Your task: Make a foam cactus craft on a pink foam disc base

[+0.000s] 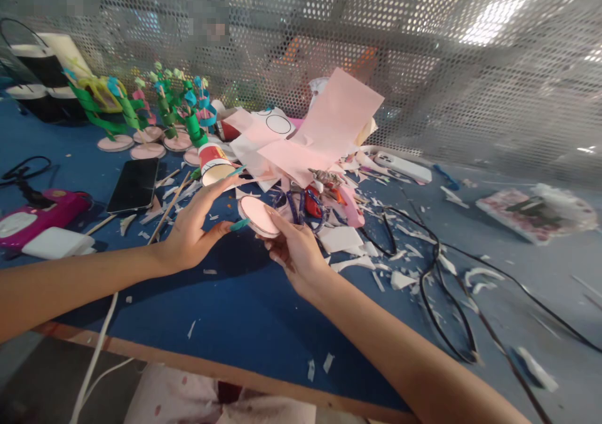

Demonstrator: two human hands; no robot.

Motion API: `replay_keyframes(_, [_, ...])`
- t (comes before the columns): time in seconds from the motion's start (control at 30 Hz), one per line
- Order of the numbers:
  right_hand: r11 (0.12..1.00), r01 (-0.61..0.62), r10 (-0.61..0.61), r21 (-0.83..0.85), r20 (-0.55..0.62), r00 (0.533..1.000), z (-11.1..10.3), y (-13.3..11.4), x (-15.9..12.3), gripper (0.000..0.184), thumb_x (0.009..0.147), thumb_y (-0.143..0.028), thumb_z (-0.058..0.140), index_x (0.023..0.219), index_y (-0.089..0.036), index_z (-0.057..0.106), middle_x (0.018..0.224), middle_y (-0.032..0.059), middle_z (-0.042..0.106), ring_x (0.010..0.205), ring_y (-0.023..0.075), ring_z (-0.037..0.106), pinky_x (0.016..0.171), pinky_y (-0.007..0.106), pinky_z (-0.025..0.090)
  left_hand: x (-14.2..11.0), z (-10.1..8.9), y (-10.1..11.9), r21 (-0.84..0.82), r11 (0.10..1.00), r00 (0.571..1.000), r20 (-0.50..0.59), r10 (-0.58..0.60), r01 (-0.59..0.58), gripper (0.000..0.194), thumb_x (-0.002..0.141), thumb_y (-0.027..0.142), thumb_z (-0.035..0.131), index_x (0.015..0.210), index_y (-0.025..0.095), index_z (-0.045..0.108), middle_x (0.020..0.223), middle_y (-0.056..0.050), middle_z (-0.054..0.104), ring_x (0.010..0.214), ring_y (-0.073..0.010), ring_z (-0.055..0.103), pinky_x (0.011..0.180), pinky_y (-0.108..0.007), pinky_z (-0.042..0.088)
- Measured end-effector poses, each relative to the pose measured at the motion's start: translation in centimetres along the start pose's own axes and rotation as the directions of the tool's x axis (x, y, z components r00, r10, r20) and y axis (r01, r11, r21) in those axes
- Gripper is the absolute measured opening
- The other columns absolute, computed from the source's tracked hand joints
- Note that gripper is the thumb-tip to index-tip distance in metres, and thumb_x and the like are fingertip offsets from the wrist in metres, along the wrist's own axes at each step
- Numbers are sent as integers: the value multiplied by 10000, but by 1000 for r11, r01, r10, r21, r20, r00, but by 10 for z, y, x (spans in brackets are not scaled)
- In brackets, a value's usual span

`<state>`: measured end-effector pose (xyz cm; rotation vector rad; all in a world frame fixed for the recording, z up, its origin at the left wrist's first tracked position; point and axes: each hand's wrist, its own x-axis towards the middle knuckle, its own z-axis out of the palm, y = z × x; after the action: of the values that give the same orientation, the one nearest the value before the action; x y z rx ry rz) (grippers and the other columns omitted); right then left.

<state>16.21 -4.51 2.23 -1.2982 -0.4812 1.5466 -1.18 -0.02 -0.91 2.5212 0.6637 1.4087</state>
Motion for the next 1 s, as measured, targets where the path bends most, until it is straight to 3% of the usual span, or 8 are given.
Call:
replay_keyframes(0.3, [998,61,-61,-12,-22,998,-1,5,5,227,736,-257,683,576,-123,592,414,-27,486,350,48,430,308,137,335,1,1,3,-26,1000,1000,18,15,-14,695,821,420,607,1411,203,312,1383,-169,466,1312,-302,410,1089,-487,362])
replay_keyframes(0.47, [997,66,-66,-32,3,998,-3,6,5,220,737,-258,689,596,-109,610,453,-10,529,362,45,446,331,138,380,1,2,3,-28,1000,1000,-17,8,-9,577,886,304,532,1408,202,309,1384,-163,465,1313,-269,416,1095,-460,360])
replay_keyframes(0.7, [998,65,-65,-3,-1,998,-3,5,6,208,752,-243,674,604,-107,618,454,-7,539,362,42,438,312,127,354,0,4,-1,-80,983,982,-75,-173,167,430,936,244,421,1362,211,384,1380,-135,472,1305,-247,426,1099,-447,355])
replay_keyframes(0.83, [996,94,-94,-10,4,996,-4,6,6,244,680,-306,742,589,-116,620,453,-11,541,369,43,447,323,129,374,0,3,-1,-109,986,988,-82,-134,125,421,949,231,371,1369,219,364,1366,-134,469,1291,-232,433,1092,-450,360])
replay_keyframes(1.0, [965,252,-250,-67,31,968,-7,9,8,413,497,-465,822,551,-124,596,460,-26,525,368,59,457,326,174,409,2,-1,2,-120,992,1000,-2,-26,26,448,925,324,438,1364,256,381,1369,-125,451,1300,-259,408,1082,-468,369])
